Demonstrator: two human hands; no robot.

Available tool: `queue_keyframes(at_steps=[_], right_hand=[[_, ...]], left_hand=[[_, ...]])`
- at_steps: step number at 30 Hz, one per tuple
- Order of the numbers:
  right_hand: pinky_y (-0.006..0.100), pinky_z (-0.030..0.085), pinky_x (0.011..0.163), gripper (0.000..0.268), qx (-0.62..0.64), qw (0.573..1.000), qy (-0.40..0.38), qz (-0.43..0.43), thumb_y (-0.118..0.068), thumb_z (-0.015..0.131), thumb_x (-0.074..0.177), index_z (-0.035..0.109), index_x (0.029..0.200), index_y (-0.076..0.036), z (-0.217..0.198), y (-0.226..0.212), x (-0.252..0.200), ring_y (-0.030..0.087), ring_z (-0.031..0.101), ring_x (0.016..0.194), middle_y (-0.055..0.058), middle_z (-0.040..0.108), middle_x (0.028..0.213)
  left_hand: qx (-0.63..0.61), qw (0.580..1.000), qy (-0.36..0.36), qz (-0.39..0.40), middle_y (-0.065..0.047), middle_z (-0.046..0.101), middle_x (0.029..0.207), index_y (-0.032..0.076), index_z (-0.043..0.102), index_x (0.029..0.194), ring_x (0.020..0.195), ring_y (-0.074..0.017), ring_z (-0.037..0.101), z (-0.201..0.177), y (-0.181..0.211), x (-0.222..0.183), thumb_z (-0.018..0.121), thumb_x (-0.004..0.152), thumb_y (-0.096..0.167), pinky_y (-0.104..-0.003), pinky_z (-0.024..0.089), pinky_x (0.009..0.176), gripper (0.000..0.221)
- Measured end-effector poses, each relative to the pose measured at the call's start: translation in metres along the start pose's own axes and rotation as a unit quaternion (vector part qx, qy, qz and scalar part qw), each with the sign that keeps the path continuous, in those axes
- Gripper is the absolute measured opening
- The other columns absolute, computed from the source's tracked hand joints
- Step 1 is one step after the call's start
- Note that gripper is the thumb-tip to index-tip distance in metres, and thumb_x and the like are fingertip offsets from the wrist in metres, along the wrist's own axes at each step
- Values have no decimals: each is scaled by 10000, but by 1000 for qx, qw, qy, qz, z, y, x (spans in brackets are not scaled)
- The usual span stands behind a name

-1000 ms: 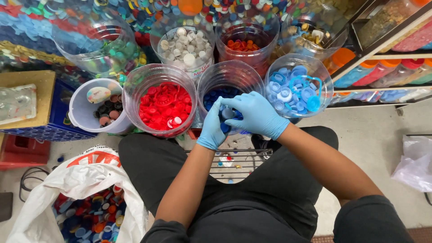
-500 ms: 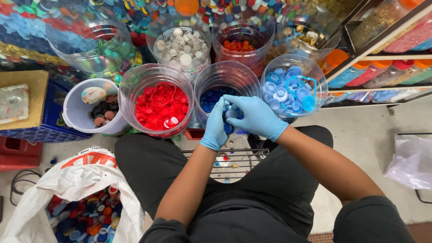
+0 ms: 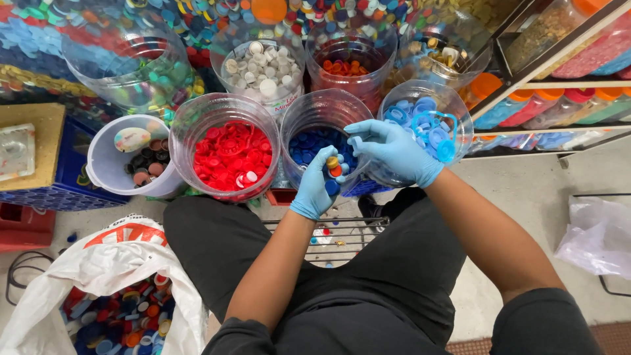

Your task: The person sits on the floor and sorts plastic bottle caps by color. They pick caps from a white sack, separate them by hand, and place them into clear plastic containers filled with red, blue, and light blue caps.

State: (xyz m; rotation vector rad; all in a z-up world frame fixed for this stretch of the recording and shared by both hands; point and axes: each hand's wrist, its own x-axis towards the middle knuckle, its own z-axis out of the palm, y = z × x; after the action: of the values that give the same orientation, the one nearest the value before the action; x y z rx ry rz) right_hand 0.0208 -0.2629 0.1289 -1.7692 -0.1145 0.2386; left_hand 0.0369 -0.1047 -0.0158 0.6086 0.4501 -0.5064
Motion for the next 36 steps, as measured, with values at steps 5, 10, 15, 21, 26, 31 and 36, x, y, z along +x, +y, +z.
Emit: queue_keyframes(at_steps=[5, 10, 15, 21, 26, 31, 36], right_hand=[[416, 568, 961, 380, -104, 993, 41, -45, -74, 697, 956, 697, 1334, -110, -34, 8, 10, 214, 709, 1043, 101, 721, 1117], [309, 576, 967, 267, -241, 943, 182, -140, -21, 568, 1012, 677, 1254, -42, -98, -1, 18, 180, 657, 1096, 107, 688, 1224], [294, 555, 873, 331, -293, 915, 225, -162, 32, 569, 991, 675, 1298, -32, -144, 4, 18, 153, 604, 958, 101, 681, 1203], [413, 518, 915, 473, -387, 873, 228, -188, -54, 655, 1017, 575, 1471, 54, -156, 13, 20, 286, 585, 1042, 194, 629, 1263], [429, 547, 977, 430, -378, 881, 190, -213, -17, 633, 964, 628, 1390, 39, -83, -1, 15, 282, 651, 1109, 197, 676, 1278], [443, 573, 891, 726, -340, 926, 11, -162, -225, 819, 840, 543, 1511, -257, 8, 18, 10, 296, 720, 987, 70, 769, 1079], [492, 520, 981, 733, -380, 922, -27, -65, -229, 774, 883, 479, 1555, -232, 49, 32, 21, 370, 681, 1097, 142, 760, 1140]], left_hand=[[-19, 1000, 1, -21, -95, 683, 935, 90, 679, 954, 766, -220, 704, -3, 10, -2, 807, 877, 283, -224, 543, 512, 244], [-38, 997, -63, -34, -45, 583, 846, 105, 614, 972, 673, -141, 559, 5, 27, -25, 666, 940, 237, -194, 422, 443, 145], [-23, 997, -65, -41, -52, 595, 855, 106, 619, 995, 697, -159, 588, 3, 23, -26, 636, 969, 290, -198, 441, 456, 187], [1, 997, -69, -36, -47, 586, 842, 106, 612, 1011, 680, -152, 565, 9, 25, -32, 610, 984, 308, -194, 409, 467, 204], [3, 997, -77, -31, -35, 571, 826, 105, 602, 1032, 663, -141, 552, 5, 19, -26, 609, 988, 304, -186, 407, 460, 204], [46, 998, -47, 17, -134, 665, 907, 80, 691, 1165, 733, -239, 682, 1, 10, -16, 667, 990, 382, -248, 549, 512, 350], [23, 998, -38, 36, -126, 675, 995, 74, 673, 1213, 777, -206, 655, 2, 9, -15, 642, 1005, 320, -283, 555, 593, 324]])
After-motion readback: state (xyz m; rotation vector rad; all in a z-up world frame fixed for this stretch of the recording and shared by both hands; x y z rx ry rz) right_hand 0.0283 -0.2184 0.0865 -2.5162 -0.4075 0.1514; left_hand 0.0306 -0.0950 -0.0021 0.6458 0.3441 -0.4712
